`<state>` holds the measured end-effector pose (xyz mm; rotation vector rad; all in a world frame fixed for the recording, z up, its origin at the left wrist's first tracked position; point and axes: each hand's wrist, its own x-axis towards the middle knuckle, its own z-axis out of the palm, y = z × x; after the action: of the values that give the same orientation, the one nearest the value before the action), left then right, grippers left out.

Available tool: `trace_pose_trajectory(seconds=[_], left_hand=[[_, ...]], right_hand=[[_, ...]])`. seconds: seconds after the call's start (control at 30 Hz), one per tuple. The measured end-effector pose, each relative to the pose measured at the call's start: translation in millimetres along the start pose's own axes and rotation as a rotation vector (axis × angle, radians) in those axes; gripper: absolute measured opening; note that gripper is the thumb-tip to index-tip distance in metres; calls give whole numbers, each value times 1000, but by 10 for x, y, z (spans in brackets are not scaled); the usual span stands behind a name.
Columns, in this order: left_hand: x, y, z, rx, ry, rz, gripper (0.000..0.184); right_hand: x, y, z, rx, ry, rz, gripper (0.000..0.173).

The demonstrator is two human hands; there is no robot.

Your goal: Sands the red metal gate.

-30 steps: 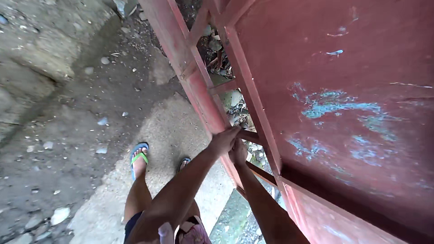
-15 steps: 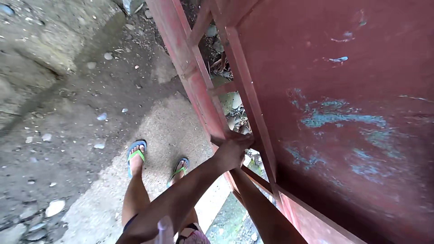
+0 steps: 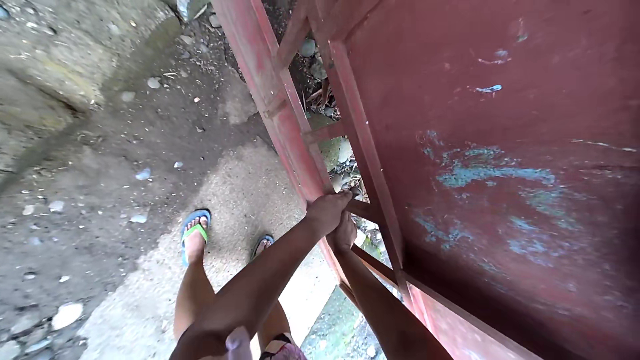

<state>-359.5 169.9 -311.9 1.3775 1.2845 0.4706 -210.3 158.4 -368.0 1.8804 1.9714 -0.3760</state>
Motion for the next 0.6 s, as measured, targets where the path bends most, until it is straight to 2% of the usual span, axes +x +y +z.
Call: trace_pose_trajectory(seconds=[0.07, 0.13, 0.23, 0.3, 0.37, 0.47, 0.5, 0.6], left_hand=[[-220, 177, -19, -49, 94, 64, 49], [-268, 180, 11, -74, 144, 93, 50], [47, -34, 54, 9, 8, -32, 53], [49, 46, 0, 41, -20, -39, 52], [-202, 247, -30, -30, 88, 51, 47], [-303, 194, 74, -133, 236, 161, 47], [-205, 91, 81, -100, 178, 106, 49], [13, -79, 49, -4, -5, -34, 54]], right_hand=[[9, -38, -22, -97, -97, 57, 43], [-11, -33, 3, -68, -38, 46, 41], [-26, 20, 56, 1, 80, -33, 49], [-8, 34, 31, -7, 45, -30, 51], [28, -61, -180, -96, -227, 76, 47], [-23, -42, -54, -101, -76, 52, 37], [-37, -87, -132, -75, -103, 56, 40], [-38, -12, -34, -22, -5, -2, 47]])
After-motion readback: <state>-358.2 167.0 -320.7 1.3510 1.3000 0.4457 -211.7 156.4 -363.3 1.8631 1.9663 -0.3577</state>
